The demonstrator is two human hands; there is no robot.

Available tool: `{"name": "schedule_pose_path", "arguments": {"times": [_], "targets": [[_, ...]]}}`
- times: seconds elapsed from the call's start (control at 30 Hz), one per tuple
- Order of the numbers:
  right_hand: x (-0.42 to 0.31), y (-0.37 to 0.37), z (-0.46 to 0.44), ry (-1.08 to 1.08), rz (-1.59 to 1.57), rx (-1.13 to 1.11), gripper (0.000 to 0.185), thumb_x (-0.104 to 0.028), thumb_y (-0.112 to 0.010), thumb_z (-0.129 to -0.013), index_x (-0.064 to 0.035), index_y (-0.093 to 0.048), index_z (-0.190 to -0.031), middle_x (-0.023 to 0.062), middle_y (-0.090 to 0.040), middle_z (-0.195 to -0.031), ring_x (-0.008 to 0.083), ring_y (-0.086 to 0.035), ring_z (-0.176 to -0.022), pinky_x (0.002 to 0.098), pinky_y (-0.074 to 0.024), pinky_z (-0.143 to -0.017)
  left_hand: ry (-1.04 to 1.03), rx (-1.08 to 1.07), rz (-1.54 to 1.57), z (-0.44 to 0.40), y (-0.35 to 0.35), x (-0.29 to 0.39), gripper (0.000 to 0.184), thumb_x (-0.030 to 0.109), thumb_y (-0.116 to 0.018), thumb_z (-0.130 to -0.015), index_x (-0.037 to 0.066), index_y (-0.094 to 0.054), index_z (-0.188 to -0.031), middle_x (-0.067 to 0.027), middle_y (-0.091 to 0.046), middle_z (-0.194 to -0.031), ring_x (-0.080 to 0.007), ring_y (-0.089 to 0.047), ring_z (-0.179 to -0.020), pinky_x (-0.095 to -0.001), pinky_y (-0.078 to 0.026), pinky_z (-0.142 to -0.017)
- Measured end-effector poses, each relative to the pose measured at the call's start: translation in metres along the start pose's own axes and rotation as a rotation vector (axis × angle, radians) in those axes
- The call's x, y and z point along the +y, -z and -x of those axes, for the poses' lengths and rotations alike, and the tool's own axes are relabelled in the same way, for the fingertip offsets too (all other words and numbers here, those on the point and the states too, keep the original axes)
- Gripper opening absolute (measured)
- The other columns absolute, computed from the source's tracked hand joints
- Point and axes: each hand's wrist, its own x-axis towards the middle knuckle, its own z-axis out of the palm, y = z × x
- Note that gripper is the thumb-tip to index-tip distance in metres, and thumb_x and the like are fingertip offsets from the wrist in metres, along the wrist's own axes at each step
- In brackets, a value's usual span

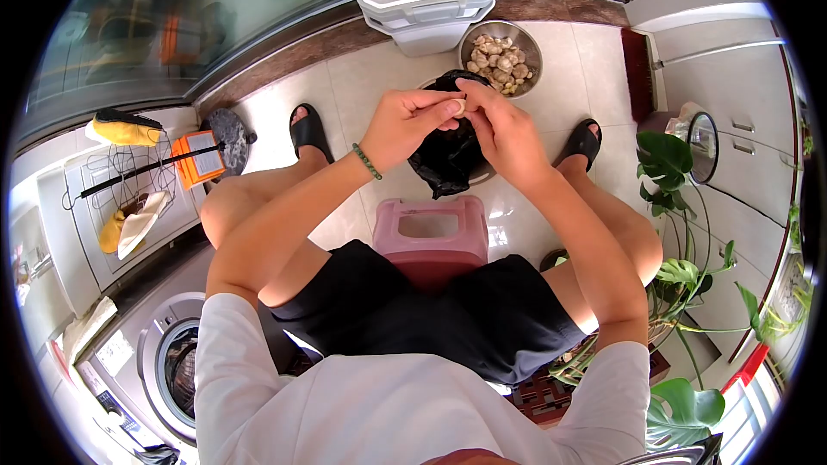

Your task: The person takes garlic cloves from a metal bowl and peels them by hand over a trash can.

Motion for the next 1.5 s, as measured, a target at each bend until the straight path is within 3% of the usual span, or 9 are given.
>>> {"name": "schedule_pose_path", "arguments": {"times": [0.17,0.7,0.87,1.5], "targets": [[0.002,-0.004,-0.002,0.014,-0.009,0.062,0.046,0.004,-0.06,-0.086,-0.0116,-0.049,-0.127,0.0128,-0.062,-0.098,0.0346,-0.063,-0.083,0.0408,-0.0532,-0.068,-0.013,0.014,0.01,0.0,0.001,-0.002,0.028,0.013,-0.063,-0.095,-0.005,-0.066,-0.116,-0.0086,-0.071,-0.099,-0.0108,-0.066,-0.088,-0.0239,-0.055,-0.08],[0.005,-0.005,-0.002,-0.026,0.049,0.024,0.049,0.006,-0.062,-0.084,-0.0093,-0.049,-0.128,0.0115,-0.063,-0.091,0.0311,-0.064,-0.078,0.0382,-0.0528,-0.065,-0.005,0.073,0.085,0.002,-0.005,-0.001,0.028,0.013,-0.064,-0.094,-0.004,-0.066,-0.116,-0.0099,-0.07,-0.101,-0.0123,-0.066,-0.09,-0.0251,-0.057,-0.081],[0.005,-0.007,-0.004,0.071,0.051,0.097,0.048,0.007,-0.062,-0.084,-0.0095,-0.049,-0.127,0.0121,-0.063,-0.093,0.0325,-0.064,-0.079,0.0388,-0.0531,-0.066,-0.014,0.063,0.079,0.0,-0.004,-0.004,0.029,0.015,-0.063,-0.095,-0.005,-0.066,-0.115,-0.0099,-0.07,-0.101,-0.0129,-0.067,-0.088,-0.0242,-0.056,-0.081],[0.004,-0.003,-0.004,0.032,0.052,0.018,0.049,0.009,-0.059,-0.082,-0.011,-0.053,-0.126,0.0119,-0.064,-0.102,0.0338,-0.065,-0.085,0.0402,-0.0542,-0.069,-0.014,0.021,-0.009,-0.004,0.002,-0.011,0.03,0.019,-0.064,-0.095,-0.005,-0.067,-0.111,-0.01,-0.071,-0.101,-0.0119,-0.066,-0.087,-0.0248,-0.055,-0.08]]}}
